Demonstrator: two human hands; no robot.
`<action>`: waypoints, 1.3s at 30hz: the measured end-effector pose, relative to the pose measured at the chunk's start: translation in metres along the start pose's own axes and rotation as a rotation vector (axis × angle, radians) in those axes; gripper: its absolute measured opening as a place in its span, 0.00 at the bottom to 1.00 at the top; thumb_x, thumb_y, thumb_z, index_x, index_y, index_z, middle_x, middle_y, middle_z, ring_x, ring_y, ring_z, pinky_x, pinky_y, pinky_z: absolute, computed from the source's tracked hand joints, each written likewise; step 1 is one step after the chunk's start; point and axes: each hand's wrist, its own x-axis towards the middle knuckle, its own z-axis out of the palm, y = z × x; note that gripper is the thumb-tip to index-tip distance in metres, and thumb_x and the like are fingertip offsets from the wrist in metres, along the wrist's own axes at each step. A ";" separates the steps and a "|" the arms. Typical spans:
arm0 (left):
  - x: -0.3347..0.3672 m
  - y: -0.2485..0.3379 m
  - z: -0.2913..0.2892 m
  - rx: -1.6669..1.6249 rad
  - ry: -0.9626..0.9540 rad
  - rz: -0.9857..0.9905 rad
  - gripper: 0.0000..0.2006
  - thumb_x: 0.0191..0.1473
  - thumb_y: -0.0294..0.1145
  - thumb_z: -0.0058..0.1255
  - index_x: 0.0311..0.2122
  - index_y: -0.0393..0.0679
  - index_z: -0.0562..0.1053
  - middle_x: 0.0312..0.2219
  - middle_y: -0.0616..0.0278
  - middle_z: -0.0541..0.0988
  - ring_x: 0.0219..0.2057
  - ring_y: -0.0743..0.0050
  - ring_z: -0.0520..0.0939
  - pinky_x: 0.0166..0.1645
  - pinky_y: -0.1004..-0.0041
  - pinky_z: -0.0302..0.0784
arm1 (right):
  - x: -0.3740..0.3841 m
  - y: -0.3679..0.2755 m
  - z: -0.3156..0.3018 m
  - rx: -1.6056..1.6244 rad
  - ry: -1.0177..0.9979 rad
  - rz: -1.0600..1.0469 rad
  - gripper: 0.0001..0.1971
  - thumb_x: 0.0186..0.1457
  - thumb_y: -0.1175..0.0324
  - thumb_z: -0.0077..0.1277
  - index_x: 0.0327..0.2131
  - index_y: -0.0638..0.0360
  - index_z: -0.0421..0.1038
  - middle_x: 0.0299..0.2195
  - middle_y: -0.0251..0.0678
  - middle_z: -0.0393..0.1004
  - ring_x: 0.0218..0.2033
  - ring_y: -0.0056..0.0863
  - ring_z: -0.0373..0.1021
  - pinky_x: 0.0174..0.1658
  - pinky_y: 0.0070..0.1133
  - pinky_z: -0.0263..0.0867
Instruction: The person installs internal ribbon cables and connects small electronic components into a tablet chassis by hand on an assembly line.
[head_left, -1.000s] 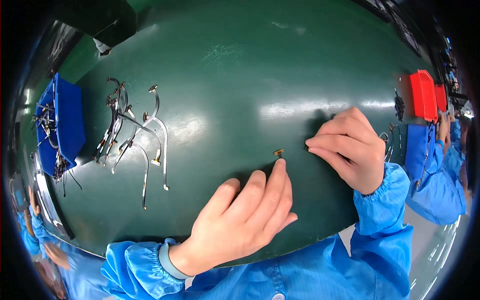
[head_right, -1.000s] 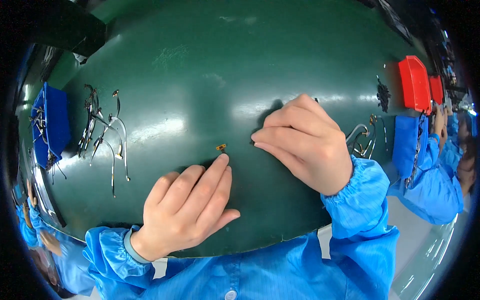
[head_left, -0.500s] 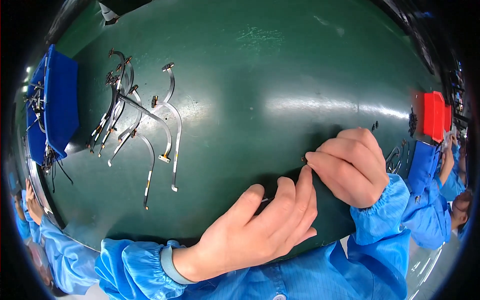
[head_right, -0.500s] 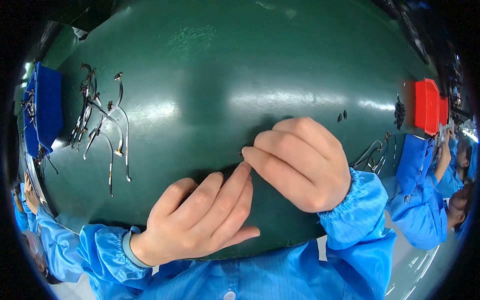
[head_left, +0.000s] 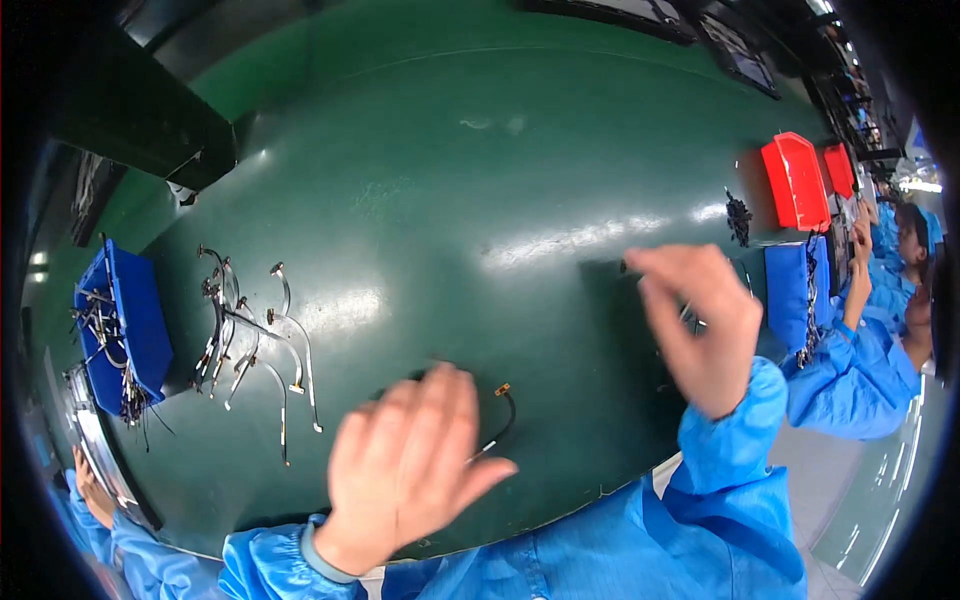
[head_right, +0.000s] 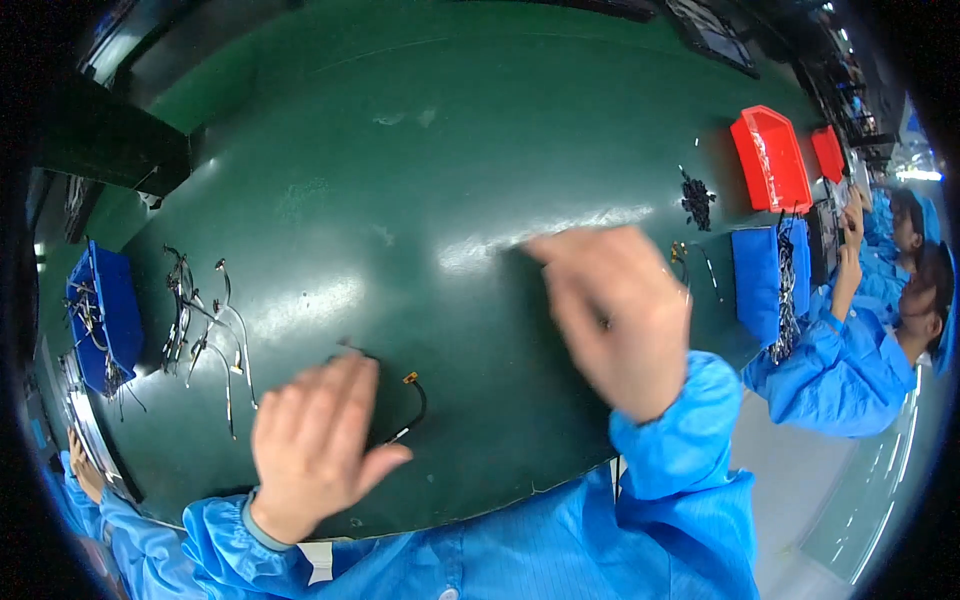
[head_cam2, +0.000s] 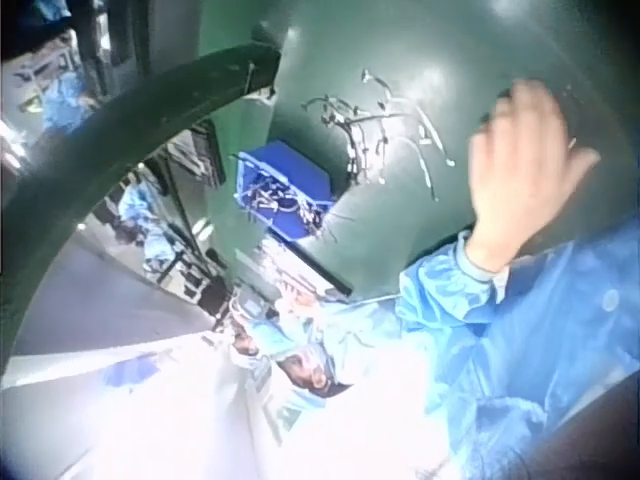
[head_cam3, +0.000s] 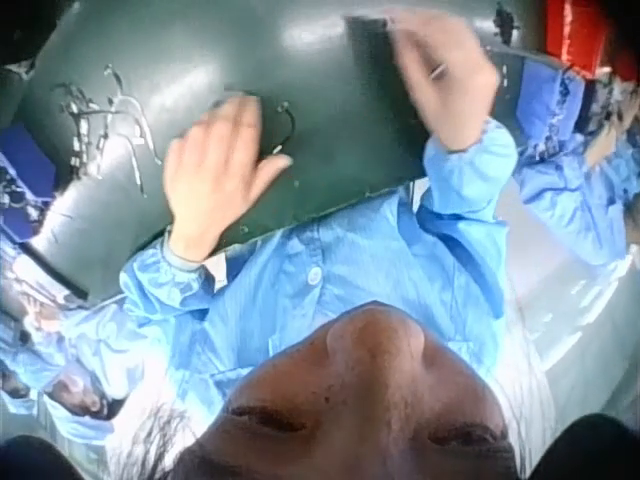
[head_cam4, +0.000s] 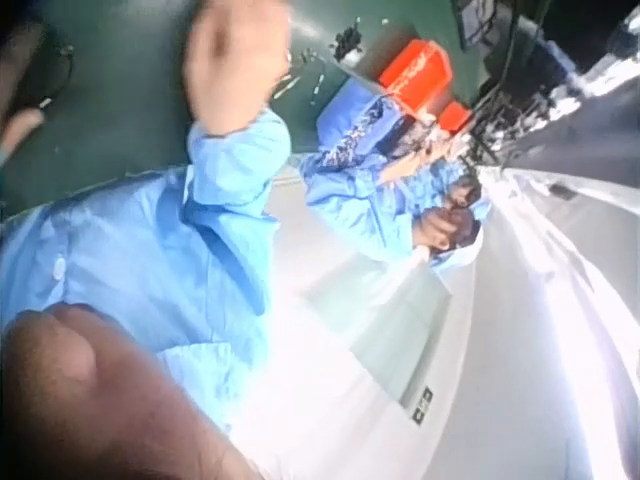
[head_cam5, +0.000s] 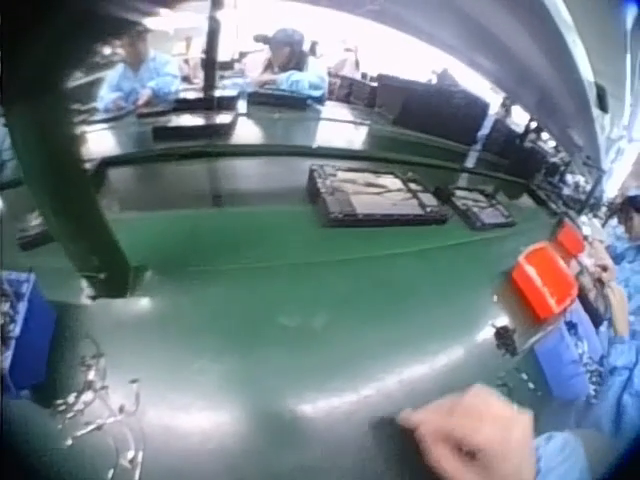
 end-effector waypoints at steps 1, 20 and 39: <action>-0.006 -0.007 -0.005 0.006 -0.048 -0.073 0.29 0.55 0.59 0.43 0.46 0.41 0.74 0.44 0.58 0.76 0.41 0.65 0.74 0.42 0.69 0.67 | -0.002 0.010 -0.008 -0.003 0.020 0.109 0.10 0.47 0.81 0.56 0.37 0.62 0.78 0.33 0.42 0.77 0.33 0.38 0.74 0.38 0.27 0.71; -0.006 0.031 0.011 -0.053 0.080 0.095 0.12 0.47 0.30 0.49 0.39 0.42 0.76 0.37 0.63 0.75 0.36 0.74 0.75 0.37 0.77 0.71 | -0.019 -0.003 0.017 0.136 -0.099 -0.425 0.13 0.37 0.81 0.62 0.31 0.65 0.75 0.30 0.40 0.73 0.28 0.36 0.70 0.31 0.26 0.68; -0.007 0.037 0.017 -0.052 0.121 0.023 0.14 0.48 0.29 0.48 0.41 0.43 0.78 0.37 0.66 0.73 0.36 0.76 0.73 0.38 0.79 0.69 | -0.018 -0.019 0.030 0.239 -0.133 -0.361 0.12 0.36 0.80 0.62 0.30 0.68 0.76 0.28 0.41 0.72 0.28 0.36 0.70 0.30 0.25 0.67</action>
